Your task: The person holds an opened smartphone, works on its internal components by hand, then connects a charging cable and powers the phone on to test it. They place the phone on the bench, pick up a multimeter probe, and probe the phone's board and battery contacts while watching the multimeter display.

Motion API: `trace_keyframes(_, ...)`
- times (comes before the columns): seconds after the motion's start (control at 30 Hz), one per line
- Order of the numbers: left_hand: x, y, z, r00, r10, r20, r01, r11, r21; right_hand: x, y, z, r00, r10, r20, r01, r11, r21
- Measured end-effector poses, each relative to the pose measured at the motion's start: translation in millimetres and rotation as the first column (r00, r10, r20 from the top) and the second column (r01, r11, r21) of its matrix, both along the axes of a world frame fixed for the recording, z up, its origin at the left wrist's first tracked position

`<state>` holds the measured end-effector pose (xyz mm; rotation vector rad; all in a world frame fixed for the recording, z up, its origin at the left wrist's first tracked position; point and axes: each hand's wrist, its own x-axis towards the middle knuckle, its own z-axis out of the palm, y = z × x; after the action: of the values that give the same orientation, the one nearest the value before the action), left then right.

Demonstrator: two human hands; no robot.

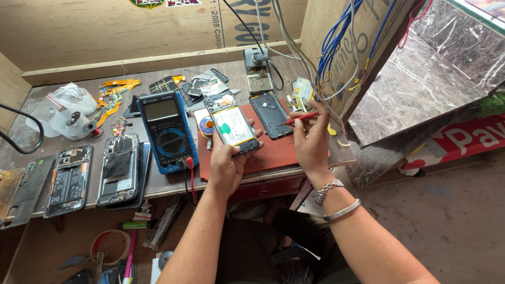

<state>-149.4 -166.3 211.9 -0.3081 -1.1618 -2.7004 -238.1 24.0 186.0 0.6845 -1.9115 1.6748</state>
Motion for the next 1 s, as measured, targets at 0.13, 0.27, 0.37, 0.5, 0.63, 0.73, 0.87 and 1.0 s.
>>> trace_keyframes(0.13,-1,-1,-1,1.0,-0.001,0.011,0.001,1.0,-0.011,2,-1,2,0.999,0.047,-0.017,-0.047,0.999,-0.025)
trace_keyframes(0.27,-2,-2,-2,1.0,-0.002,0.008,0.002,1.0,0.005,14,-3,9,0.996,0.061,-0.067,-0.066,0.995,-0.07)
trace_keyframes(0.37,-3,-4,-3,1.0,-0.005,0.002,0.005,1.0,0.01,30,-7,16,0.987,0.158,-0.029,-0.161,0.965,-0.206)
trace_keyframes(0.5,-4,-4,-6,1.0,-0.009,-0.009,0.009,1.0,0.021,53,-14,24,0.972,0.235,-0.014,-0.231,0.942,-0.245)
trace_keyframes(0.63,-4,-4,-7,1.0,-0.012,-0.018,0.012,1.0,0.026,62,-25,27,0.951,0.308,-0.01,-0.302,0.926,-0.224)
trace_keyframes(0.73,-3,-4,-7,1.0,-0.006,-0.024,0.007,1.0,0.013,62,-31,26,0.929,0.371,-0.007,-0.361,0.9,-0.244)
trace_keyframes(0.87,-3,-4,-5,0.998,-0.019,-0.052,0.02,0.999,0.025,59,-34,23,0.94,0.342,0.006,-0.333,0.92,-0.207)
trace_keyframes(1.0,-2,-4,-6,0.998,-0.022,-0.051,0.023,1.0,0.013,57,-34,19,0.941,0.339,0.018,-0.328,0.921,-0.212)
